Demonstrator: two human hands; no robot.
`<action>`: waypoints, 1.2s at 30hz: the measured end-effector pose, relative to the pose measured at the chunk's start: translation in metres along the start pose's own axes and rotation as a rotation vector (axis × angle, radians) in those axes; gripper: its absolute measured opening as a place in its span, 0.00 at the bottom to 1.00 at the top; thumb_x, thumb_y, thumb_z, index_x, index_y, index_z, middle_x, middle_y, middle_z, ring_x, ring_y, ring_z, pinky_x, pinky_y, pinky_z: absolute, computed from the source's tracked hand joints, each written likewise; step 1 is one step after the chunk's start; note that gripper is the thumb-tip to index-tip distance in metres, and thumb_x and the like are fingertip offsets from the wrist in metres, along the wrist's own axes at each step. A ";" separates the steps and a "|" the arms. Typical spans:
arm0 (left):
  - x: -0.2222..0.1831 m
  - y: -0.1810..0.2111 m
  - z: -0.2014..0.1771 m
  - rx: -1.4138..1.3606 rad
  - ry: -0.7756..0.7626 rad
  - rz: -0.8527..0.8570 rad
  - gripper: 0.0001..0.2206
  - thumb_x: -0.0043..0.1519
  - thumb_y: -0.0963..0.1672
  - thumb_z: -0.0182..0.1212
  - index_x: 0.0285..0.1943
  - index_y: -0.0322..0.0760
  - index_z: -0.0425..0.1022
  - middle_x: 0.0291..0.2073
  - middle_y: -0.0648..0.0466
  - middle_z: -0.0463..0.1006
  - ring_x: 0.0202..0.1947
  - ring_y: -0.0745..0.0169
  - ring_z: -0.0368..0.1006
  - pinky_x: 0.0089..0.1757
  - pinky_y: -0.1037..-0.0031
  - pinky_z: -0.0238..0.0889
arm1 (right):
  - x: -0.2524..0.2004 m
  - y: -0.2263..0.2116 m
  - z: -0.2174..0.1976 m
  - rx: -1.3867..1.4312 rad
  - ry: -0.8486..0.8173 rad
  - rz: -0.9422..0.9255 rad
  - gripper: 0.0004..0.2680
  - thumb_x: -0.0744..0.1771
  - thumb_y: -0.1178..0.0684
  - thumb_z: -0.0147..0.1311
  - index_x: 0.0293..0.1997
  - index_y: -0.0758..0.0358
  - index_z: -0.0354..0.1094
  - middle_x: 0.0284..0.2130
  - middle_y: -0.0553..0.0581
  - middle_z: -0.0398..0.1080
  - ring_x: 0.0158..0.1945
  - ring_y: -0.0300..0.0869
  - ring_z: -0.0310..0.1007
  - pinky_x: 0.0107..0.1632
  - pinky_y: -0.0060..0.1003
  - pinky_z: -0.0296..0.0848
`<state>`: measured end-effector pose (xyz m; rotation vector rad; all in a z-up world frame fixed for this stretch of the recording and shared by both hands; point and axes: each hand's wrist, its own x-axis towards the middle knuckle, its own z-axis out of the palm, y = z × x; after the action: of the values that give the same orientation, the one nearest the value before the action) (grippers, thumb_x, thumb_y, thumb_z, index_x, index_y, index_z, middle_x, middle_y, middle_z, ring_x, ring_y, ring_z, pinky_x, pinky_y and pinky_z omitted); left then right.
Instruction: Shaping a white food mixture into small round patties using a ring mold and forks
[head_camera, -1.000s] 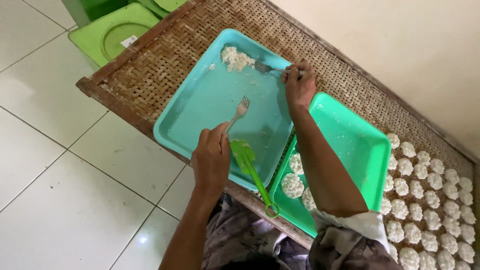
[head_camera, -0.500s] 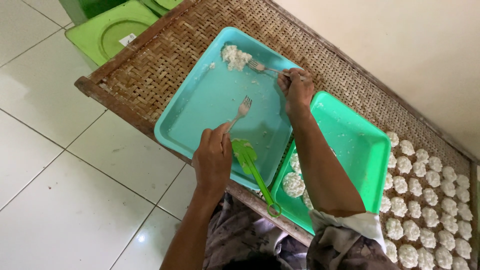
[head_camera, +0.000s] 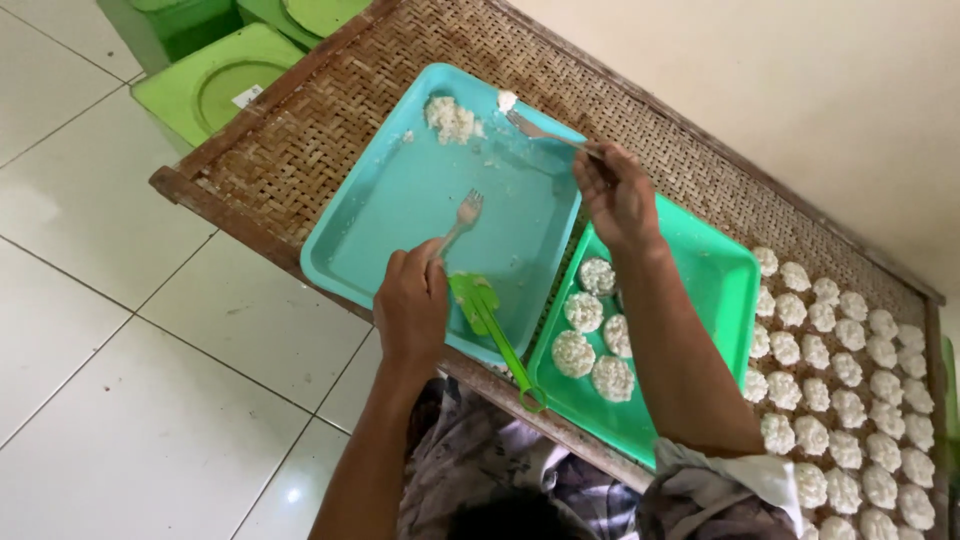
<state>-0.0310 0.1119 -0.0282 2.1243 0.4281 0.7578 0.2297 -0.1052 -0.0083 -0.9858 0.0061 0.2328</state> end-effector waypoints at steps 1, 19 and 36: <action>0.002 -0.001 -0.002 -0.002 -0.020 0.004 0.11 0.72 0.44 0.49 0.58 0.45 0.76 0.31 0.59 0.67 0.22 0.59 0.72 0.24 0.67 0.69 | -0.012 -0.016 -0.010 0.004 0.019 -0.003 0.05 0.70 0.55 0.47 0.42 0.62 0.68 0.48 0.64 0.72 0.51 0.48 0.80 0.62 0.44 0.81; -0.020 0.071 0.031 -0.110 -0.351 0.063 0.12 0.68 0.41 0.55 0.58 0.38 0.78 0.32 0.48 0.76 0.28 0.54 0.75 0.36 0.63 0.72 | -0.191 -0.059 -0.105 -0.724 0.217 -0.294 0.05 0.72 0.56 0.49 0.48 0.66 0.64 0.43 0.67 0.76 0.44 0.48 0.81 0.51 0.42 0.82; -0.034 0.089 0.086 0.364 -0.516 0.223 0.08 0.66 0.45 0.53 0.52 0.49 0.74 0.35 0.53 0.71 0.32 0.39 0.80 0.35 0.48 0.76 | -0.225 -0.071 -0.085 -1.236 0.038 -0.727 0.06 0.70 0.65 0.53 0.47 0.62 0.74 0.42 0.61 0.78 0.42 0.50 0.80 0.44 0.46 0.79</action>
<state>0.0018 -0.0108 -0.0116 2.6319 0.0498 0.2315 0.0325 -0.2563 0.0282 -2.1322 -0.5066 -0.5344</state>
